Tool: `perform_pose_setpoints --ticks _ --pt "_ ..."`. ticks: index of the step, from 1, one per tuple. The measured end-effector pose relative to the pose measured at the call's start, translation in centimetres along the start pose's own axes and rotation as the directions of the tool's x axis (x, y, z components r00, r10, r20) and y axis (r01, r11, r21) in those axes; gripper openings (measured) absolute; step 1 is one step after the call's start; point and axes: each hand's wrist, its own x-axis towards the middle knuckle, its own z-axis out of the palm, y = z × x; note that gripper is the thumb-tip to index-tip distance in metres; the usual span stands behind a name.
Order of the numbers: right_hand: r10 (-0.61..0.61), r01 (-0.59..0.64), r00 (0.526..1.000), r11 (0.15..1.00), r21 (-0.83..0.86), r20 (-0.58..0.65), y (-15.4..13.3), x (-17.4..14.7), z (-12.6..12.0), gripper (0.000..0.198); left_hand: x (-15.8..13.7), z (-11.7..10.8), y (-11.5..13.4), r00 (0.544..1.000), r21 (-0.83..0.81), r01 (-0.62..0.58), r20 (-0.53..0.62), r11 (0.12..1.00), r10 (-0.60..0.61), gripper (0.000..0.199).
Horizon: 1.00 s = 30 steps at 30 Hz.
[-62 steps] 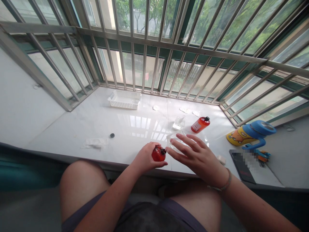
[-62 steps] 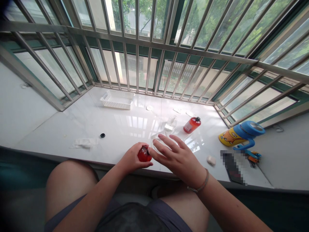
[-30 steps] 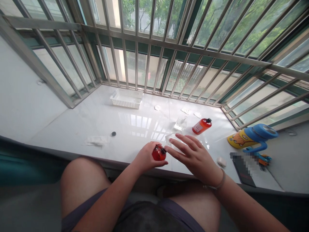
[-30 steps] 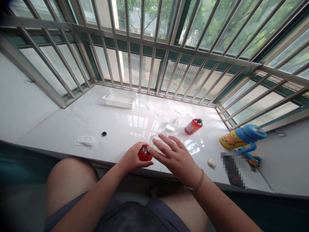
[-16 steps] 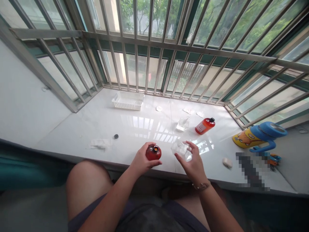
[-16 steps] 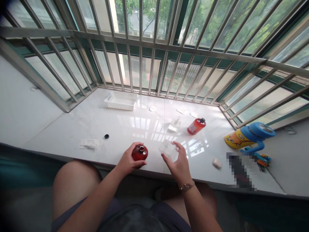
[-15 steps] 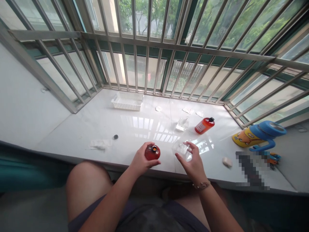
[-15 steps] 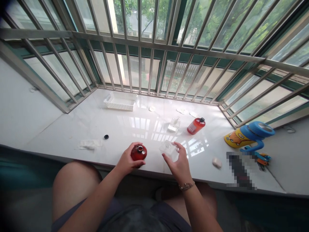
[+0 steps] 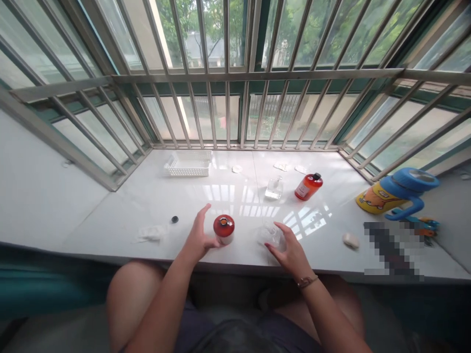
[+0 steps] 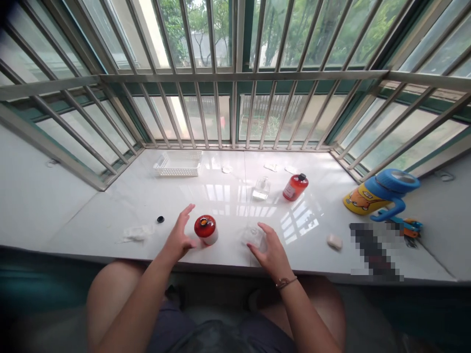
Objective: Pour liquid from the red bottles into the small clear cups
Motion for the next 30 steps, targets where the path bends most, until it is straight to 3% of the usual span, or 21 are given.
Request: perform_pose_setpoints --ticks 2,4,5,8,10,12,17,22,25,30 --pt "-0.071 0.071 0.997 0.997 -0.036 0.000 -0.3 0.0 0.0 0.065 0.4 -2.7 -1.2 0.994 0.072 -0.013 -0.106 0.997 0.020 0.119" --pt "-0.113 0.114 0.994 0.992 -0.063 0.010 -0.5 -0.1 0.0 0.066 1.0 -5.4 -2.3 0.966 0.282 0.130 -0.251 0.951 -0.058 0.089" --pt "-0.124 0.125 0.992 0.990 -0.072 0.016 -0.5 -0.1 0.0 0.066 1.3 -6.6 -2.8 0.952 0.422 0.225 -0.289 0.878 -0.105 0.075" --pt "-0.134 0.135 0.991 0.987 -0.090 0.009 -0.6 -0.1 0.1 0.069 2.1 -9.1 -3.6 0.940 0.707 0.340 -0.252 0.620 -0.228 0.046" --pt "-0.132 0.131 0.991 0.986 -0.101 -0.003 -0.7 -0.1 0.1 0.069 2.5 -9.9 -3.6 0.933 0.757 0.350 -0.231 0.551 -0.275 0.038" --pt "-0.135 0.132 0.991 0.985 -0.107 -0.013 -0.7 -0.2 0.2 0.069 2.7 -10.2 -3.4 0.927 0.757 0.364 -0.240 0.542 -0.287 0.032" --pt "-0.143 0.140 0.990 0.984 -0.115 -0.016 -0.8 -0.2 0.2 0.070 2.7 -9.3 -1.4 0.935 0.709 0.345 -0.203 0.615 -0.290 0.031" --pt "-0.135 0.134 0.991 0.985 -0.110 -0.005 -0.8 -0.3 0.2 0.071 1.7 -6.8 3.3 0.937 0.331 0.350 -0.138 0.876 -0.322 0.043" --pt "-0.136 0.134 0.991 0.985 -0.110 -0.014 -0.8 -0.3 0.2 0.069 1.3 -5.1 6.4 0.973 0.115 0.206 -0.132 0.972 -0.191 0.043" --pt "-0.142 0.139 0.990 0.984 -0.111 -0.021 -0.9 -0.3 0.1 0.069 1.6 -2.3 9.6 0.993 -0.021 0.002 -0.118 1.000 -0.005 0.030"
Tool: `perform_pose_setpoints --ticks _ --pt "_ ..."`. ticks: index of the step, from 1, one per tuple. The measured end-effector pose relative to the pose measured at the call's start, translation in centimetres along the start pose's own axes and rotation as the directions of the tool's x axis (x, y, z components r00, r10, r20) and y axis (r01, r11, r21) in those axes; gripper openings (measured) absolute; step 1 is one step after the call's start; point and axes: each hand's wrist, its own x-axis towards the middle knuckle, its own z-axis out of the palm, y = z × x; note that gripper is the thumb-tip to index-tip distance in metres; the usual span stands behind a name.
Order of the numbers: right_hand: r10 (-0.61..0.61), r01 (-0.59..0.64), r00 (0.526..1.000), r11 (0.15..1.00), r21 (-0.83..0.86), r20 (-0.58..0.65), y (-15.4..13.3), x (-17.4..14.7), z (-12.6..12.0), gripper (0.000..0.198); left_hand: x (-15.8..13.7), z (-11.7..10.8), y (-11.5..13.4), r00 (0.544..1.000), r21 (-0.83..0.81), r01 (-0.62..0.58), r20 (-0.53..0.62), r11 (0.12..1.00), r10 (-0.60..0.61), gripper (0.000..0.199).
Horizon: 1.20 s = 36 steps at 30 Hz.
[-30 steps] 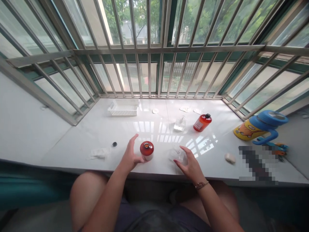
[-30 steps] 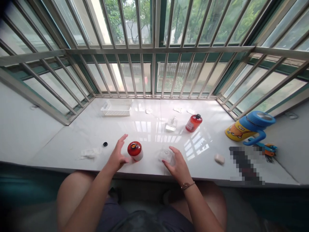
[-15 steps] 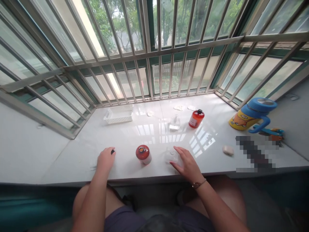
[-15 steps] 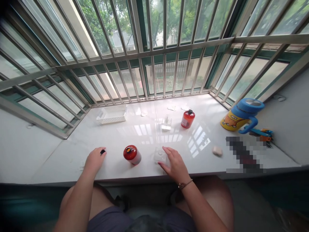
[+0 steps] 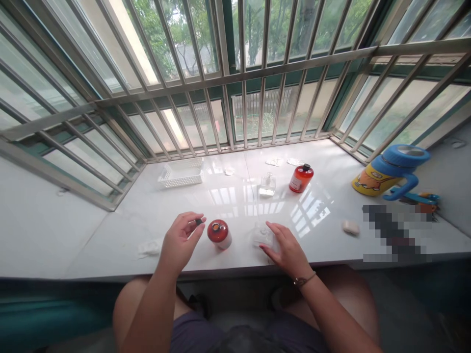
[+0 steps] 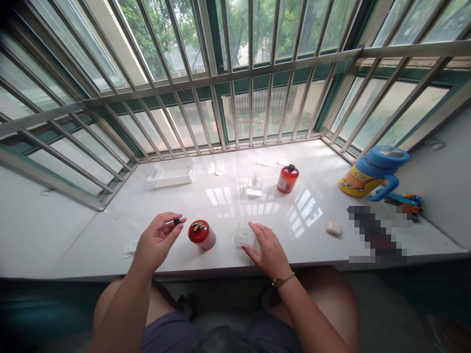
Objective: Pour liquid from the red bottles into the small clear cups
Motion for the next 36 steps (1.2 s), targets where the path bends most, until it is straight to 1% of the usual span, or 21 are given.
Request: perform_pose_setpoints --ticks 2,4,6,9,11,16,21,23,25,27,29,36 --pt "-0.001 0.001 1.000 1.000 0.000 -0.001 -0.1 0.0 0.0 0.069 -0.3 1.2 0.5 1.000 -0.040 0.008 0.013 0.999 -0.008 0.029" --pt "-0.001 0.001 1.000 1.000 -0.002 0.001 -0.1 0.0 0.0 0.069 -0.7 2.4 0.6 1.000 -0.032 0.031 0.007 0.999 -0.030 0.027" --pt "-0.003 0.003 1.000 1.000 -0.004 0.003 -0.1 0.0 0.0 0.069 -1.3 3.3 0.5 1.000 0.040 0.016 -0.001 0.999 -0.016 0.025" --pt "-0.004 0.004 1.000 1.000 -0.006 0.003 -0.1 0.0 0.0 0.069 -1.8 4.1 0.1 0.999 0.173 -0.052 0.014 0.983 0.050 0.017" --pt "0.002 -0.002 1.000 1.000 -0.008 0.003 0.0 0.0 0.0 0.069 -2.1 4.3 -0.3 0.998 0.193 -0.059 0.017 0.979 0.057 0.015" --pt "0.007 -0.007 1.000 1.000 -0.003 -0.001 0.0 0.0 0.0 0.069 -2.7 4.7 -1.4 0.999 0.133 -0.029 -0.034 0.991 0.034 0.016" --pt "0.011 -0.011 1.000 1.000 -0.008 0.013 -0.1 -0.1 0.0 0.069 -3.2 5.5 -1.7 0.998 0.116 -0.028 -0.057 0.993 0.034 0.018" --pt "0.008 -0.008 1.000 1.000 -0.011 0.012 0.0 -0.1 0.1 0.068 -3.0 6.1 -1.8 0.995 0.073 0.015 -0.099 0.997 -0.008 0.024" --pt "0.004 -0.004 1.000 1.000 -0.015 0.005 0.0 -0.1 0.2 0.069 -2.6 6.8 -2.0 0.988 0.022 0.052 -0.147 0.998 -0.048 0.036" --pt "-0.001 0.001 1.000 1.000 -0.018 -0.003 0.1 -0.2 0.3 0.069 -2.2 7.5 -2.3 0.981 0.001 0.064 -0.184 0.998 -0.062 0.047" --pt "-0.001 0.001 1.000 1.000 -0.019 -0.004 0.2 -0.2 0.3 0.069 -1.8 8.1 -2.6 0.976 -0.010 0.064 -0.209 0.998 -0.065 0.053" --pt "-0.009 0.009 1.000 1.000 -0.022 -0.005 0.0 -0.1 0.1 0.069 -1.5 9.4 -2.8 0.965 -0.165 0.014 -0.255 0.986 -0.056 0.043"
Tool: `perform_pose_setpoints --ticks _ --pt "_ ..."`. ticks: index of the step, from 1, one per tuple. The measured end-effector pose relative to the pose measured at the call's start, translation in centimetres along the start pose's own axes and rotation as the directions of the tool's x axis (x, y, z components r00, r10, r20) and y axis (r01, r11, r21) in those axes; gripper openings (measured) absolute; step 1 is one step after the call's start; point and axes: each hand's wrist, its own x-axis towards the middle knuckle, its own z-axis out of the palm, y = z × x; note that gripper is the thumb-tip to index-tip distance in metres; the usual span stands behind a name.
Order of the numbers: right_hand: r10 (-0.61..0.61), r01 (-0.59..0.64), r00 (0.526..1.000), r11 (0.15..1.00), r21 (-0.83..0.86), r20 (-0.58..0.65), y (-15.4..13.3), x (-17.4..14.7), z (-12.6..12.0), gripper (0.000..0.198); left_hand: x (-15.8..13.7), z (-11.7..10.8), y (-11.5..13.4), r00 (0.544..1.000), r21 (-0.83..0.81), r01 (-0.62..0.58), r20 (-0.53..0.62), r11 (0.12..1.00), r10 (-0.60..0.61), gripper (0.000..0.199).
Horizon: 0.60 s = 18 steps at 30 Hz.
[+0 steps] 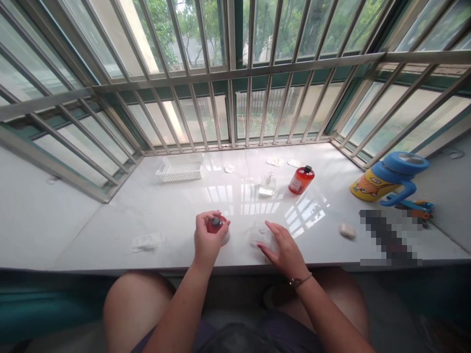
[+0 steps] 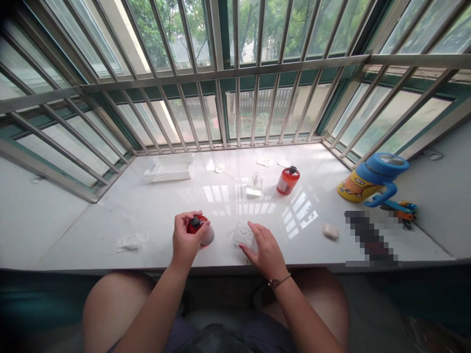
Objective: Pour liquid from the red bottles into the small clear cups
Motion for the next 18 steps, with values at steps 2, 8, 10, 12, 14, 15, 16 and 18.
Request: perform_pose_setpoints --ticks 2,8,10,12,14,15,16,18 --pt "-0.002 0.002 1.000 1.000 -0.004 -0.006 0.01 -0.02 0.05 0.069 -0.09 0.15 -0.13 1.000 -0.039 0.005 -0.022 0.999 -0.006 0.046" --pt "0.003 -0.004 1.000 1.000 -0.019 -0.016 0.02 -0.12 0.18 0.069 0.15 -0.23 -0.07 1.000 0.069 -0.027 0.000 0.997 0.027 0.029" --pt "0.002 -0.002 1.000 1.000 -0.019 -0.015 0.00 -0.13 0.14 0.069 0.28 -0.44 0.08 0.997 0.123 -0.077 0.034 0.989 0.074 0.022" --pt "0.001 -0.001 1.000 1.000 -0.019 -0.011 0.01 -0.13 0.10 0.069 0.32 -0.53 0.14 0.997 0.144 -0.067 0.051 0.987 0.060 0.023" --pt "0.001 -0.001 1.000 1.000 -0.021 -0.008 0.06 -0.13 0.11 0.069 0.30 -0.53 0.09 0.999 0.100 0.011 0.042 0.995 -0.015 0.036" --pt "0.001 -0.001 1.000 1.000 -0.023 -0.008 0.09 -0.14 0.14 0.069 0.31 -0.52 0.05 0.998 0.062 0.051 0.038 0.997 -0.053 0.042" --pt "0.001 -0.001 1.000 1.000 -0.025 -0.008 0.13 -0.16 0.18 0.069 0.33 -0.53 0.01 0.996 0.027 0.076 0.036 0.997 -0.077 0.045" --pt "0.002 -0.003 1.000 1.000 -0.028 -0.011 0.22 -0.18 0.26 0.069 0.46 -0.61 0.01 0.996 0.007 0.072 0.054 0.997 -0.072 0.040"
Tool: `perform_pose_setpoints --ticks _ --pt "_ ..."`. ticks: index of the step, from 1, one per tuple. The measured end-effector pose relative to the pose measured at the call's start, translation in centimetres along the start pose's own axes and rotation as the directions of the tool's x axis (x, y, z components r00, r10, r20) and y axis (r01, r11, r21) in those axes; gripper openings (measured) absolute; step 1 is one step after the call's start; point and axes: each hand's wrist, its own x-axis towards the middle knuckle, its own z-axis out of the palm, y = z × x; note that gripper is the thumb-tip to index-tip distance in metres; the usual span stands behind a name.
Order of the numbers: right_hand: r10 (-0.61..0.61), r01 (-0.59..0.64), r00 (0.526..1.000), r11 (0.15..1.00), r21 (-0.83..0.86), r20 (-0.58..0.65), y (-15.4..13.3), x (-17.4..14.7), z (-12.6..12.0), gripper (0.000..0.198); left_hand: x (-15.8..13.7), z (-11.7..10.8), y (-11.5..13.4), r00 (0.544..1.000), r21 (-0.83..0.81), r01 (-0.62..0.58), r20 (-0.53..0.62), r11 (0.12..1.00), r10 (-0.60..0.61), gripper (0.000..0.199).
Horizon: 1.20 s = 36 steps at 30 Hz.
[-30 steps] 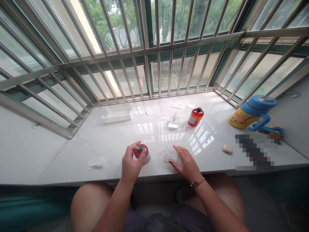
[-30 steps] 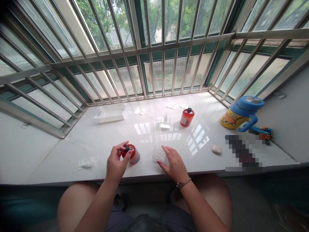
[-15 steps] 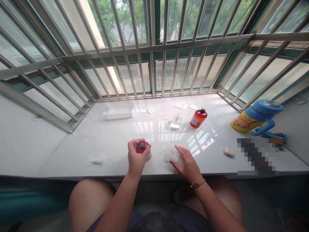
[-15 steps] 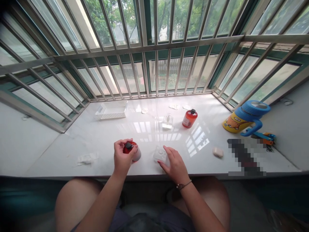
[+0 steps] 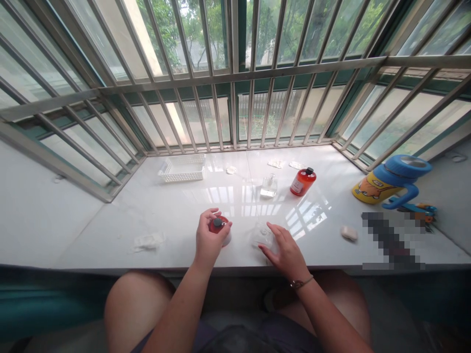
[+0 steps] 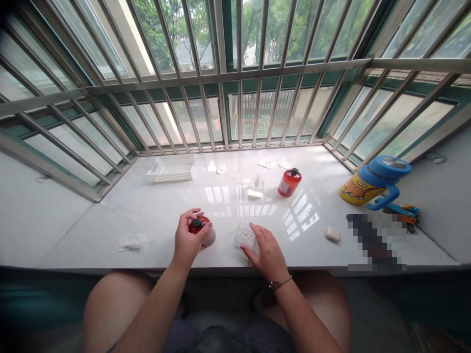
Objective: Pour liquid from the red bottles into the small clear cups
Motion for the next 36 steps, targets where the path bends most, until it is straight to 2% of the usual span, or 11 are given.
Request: perform_pose_setpoints --ticks 4,8,9,13,15,20,25,27,28,32,36 --pt "-0.004 0.004 1.000 1.000 -0.003 -0.006 0.1 0.0 0.1 0.069 0.3 -0.4 0.3 0.996 0.123 -0.057 0.081 0.991 0.048 0.023" --pt "-0.009 0.009 1.000 1.000 -0.001 -0.009 0.0 0.0 0.0 0.069 0.4 -0.5 0.3 0.997 0.053 0.030 0.068 0.998 -0.034 0.043" --pt "-0.008 0.008 1.000 1.000 -0.001 -0.009 -0.1 0.1 0.0 0.069 0.4 -0.5 0.3 0.997 0.036 0.038 0.067 0.999 -0.040 0.043" --pt "-0.006 0.005 1.000 1.000 -0.003 -0.010 -0.1 0.1 0.0 0.067 0.4 -0.6 0.5 0.994 0.109 -0.033 0.111 0.994 0.021 0.022" --pt "-0.005 0.005 1.000 1.000 -0.001 -0.009 -0.1 0.1 0.0 0.068 0.5 -0.6 0.6 0.992 0.129 -0.043 0.124 0.991 0.027 0.019" --pt "-0.005 0.005 1.000 1.000 0.003 -0.002 -0.2 0.1 0.0 0.068 0.7 -0.5 0.7 0.994 0.031 0.058 0.089 0.998 -0.060 0.040" --pt "-0.005 0.005 1.000 1.000 0.002 -0.008 -0.2 0.1 0.0 0.069 1.0 -0.7 0.8 0.988 0.112 -0.026 0.154 0.993 0.008 0.018" --pt "-0.005 0.005 1.000 1.000 0.001 -0.001 -0.2 0.1 0.0 0.069 1.1 -0.6 0.9 0.985 0.132 -0.048 0.171 0.990 0.025 0.016" --pt "-0.005 0.005 1.000 1.000 0.000 0.003 -0.2 0.1 0.0 0.069 1.1 -0.5 1.0 0.987 0.131 -0.034 0.160 0.991 0.013 0.016" --pt "-0.001 0.001 1.000 1.000 -0.001 0.009 -0.1 0.0 0.0 0.069 1.0 -0.3 1.0 0.993 0.062 0.052 0.102 0.997 -0.058 0.038" --pt "-0.003 0.003 1.000 1.000 -0.002 0.003 0.0 0.0 0.1 0.070 0.9 -0.3 1.0 0.990 0.119 -0.036 0.137 0.992 0.020 0.020"
